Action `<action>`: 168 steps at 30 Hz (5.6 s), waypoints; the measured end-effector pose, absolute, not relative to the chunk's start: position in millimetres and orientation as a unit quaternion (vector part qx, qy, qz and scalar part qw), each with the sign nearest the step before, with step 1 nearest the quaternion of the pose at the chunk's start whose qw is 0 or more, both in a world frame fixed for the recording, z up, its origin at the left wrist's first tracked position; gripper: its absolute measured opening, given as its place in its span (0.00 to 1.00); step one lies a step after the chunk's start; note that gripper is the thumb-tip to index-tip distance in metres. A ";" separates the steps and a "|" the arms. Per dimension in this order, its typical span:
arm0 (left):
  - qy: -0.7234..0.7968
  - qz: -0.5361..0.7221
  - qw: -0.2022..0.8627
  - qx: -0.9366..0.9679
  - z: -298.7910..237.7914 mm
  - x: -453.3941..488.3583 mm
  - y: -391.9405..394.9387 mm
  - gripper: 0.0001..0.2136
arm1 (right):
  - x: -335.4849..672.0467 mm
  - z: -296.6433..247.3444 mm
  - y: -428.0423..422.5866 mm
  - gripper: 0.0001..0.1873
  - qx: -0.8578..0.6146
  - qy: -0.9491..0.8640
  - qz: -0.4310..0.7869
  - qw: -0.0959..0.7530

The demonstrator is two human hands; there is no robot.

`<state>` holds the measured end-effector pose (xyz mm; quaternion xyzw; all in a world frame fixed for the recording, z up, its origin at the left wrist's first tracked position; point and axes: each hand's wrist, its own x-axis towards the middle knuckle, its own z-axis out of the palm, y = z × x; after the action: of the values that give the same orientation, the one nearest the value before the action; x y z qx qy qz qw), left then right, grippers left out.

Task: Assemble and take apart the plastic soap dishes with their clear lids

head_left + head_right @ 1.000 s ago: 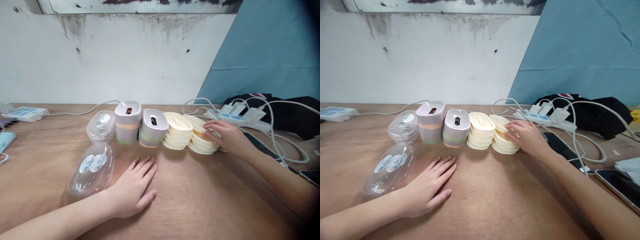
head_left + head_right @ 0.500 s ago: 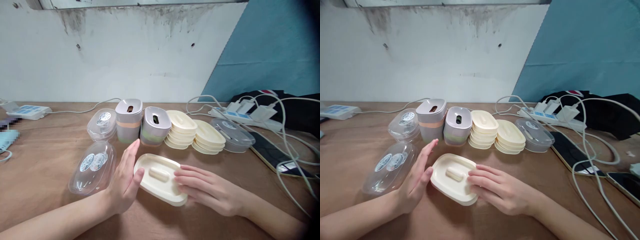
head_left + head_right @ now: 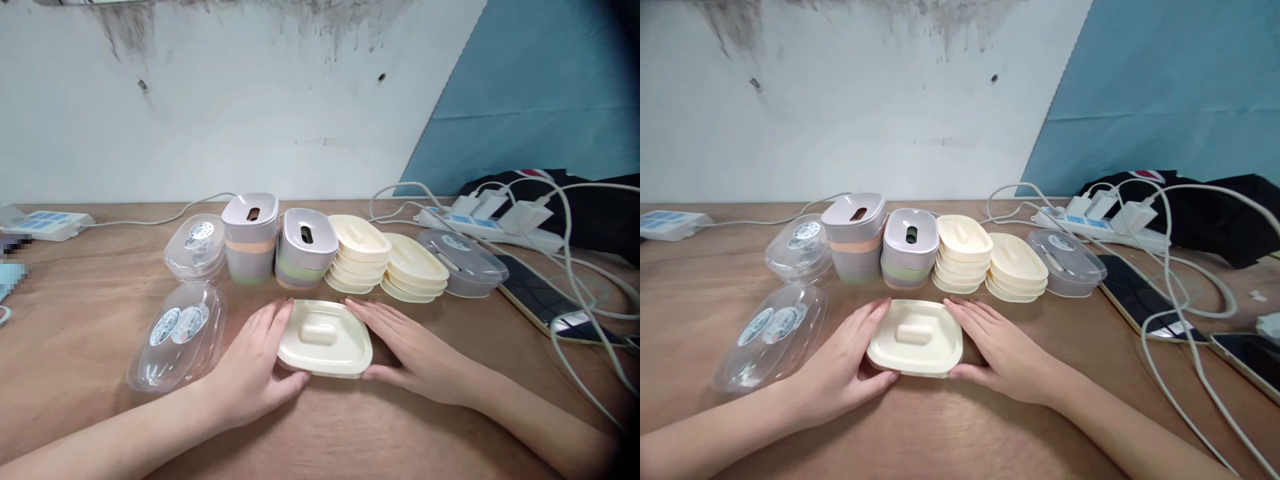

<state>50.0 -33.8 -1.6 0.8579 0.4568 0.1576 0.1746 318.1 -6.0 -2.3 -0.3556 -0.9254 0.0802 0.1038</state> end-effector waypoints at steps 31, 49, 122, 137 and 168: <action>0.464 0.146 0.127 0.865 -2.3 51.9 -35.3 0.32 | 239.4 76.5 46.1 0.24 -0.475 -0.858 -0.091 0.173; 0.458 0.173 0.152 0.859 -4.2 49.4 -33.0 0.32 | 253.0 74.5 47.6 0.32 -0.445 -0.799 -0.053 0.401; 0.438 0.224 0.276 0.826 6.4 52.2 -35.0 0.26 | 319.4 6.1 -13.5 0.30 -0.338 -0.920 0.165 0.113; 0.441 0.189 0.243 0.843 9.9 53.4 -35.7 0.27 | 319.1 5.7 -13.3 0.28 -0.344 -0.916 0.176 0.111; 0.762 0.178 0.031 0.621 28.2 -41.9 -66.3 0.32 | 320.3 1.7 -15.0 0.35 -0.367 -0.903 0.192 0.115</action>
<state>-41.9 -66.3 28.2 0.6213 0.7625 0.1778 0.0310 320.3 -15.0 1.7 -0.3670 -0.9030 0.1918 0.1149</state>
